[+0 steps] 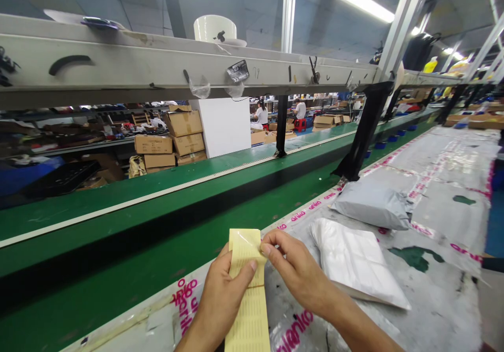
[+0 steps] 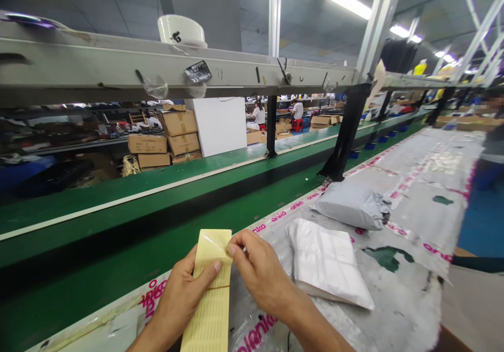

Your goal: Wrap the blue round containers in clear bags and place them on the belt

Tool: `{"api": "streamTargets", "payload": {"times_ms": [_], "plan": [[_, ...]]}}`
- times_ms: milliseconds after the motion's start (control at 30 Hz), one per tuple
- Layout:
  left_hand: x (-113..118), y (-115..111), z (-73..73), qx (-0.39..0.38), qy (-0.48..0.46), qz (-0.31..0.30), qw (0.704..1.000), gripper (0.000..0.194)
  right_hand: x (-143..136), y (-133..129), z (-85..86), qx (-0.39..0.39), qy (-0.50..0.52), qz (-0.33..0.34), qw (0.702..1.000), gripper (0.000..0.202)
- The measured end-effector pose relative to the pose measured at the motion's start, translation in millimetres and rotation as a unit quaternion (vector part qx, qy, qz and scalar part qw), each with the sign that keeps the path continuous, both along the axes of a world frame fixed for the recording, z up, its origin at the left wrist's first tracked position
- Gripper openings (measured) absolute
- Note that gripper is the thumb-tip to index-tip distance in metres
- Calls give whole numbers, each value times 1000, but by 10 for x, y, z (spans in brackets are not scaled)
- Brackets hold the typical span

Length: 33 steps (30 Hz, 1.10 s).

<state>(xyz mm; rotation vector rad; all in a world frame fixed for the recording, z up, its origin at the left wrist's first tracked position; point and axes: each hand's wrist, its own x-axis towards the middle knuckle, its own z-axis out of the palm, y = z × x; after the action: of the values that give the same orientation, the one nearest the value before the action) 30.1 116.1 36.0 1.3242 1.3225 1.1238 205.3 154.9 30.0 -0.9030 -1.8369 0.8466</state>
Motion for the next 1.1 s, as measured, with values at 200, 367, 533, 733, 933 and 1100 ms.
{"api": "streamTargets", "payload": {"times_ms": [200, 367, 533, 733, 933, 1100], "plan": [[-19, -6, -12, -5, -10, -3, 1000, 52, -4, -2, 26, -41, 28, 11, 999, 27], [-22, -14, -16, -12, -14, -6, 1000, 52, -1, -14, 13, -92, 57, 18, 994, 30], [-17, -9, -23, -14, -23, -10, 1000, 51, -19, 27, -18, -141, 99, 28, 985, 31], [-11, -10, -21, -7, -15, -2, 1000, 49, -26, 25, 42, -193, 141, 48, 970, 37], [0, -5, 10, 5, -12, 2, 1000, 46, -34, 20, 86, -236, 192, 65, 950, 42], [3, -11, 7, 2, -18, 4, 1000, 49, -17, 27, 77, -281, 253, 83, 922, 39]]}}
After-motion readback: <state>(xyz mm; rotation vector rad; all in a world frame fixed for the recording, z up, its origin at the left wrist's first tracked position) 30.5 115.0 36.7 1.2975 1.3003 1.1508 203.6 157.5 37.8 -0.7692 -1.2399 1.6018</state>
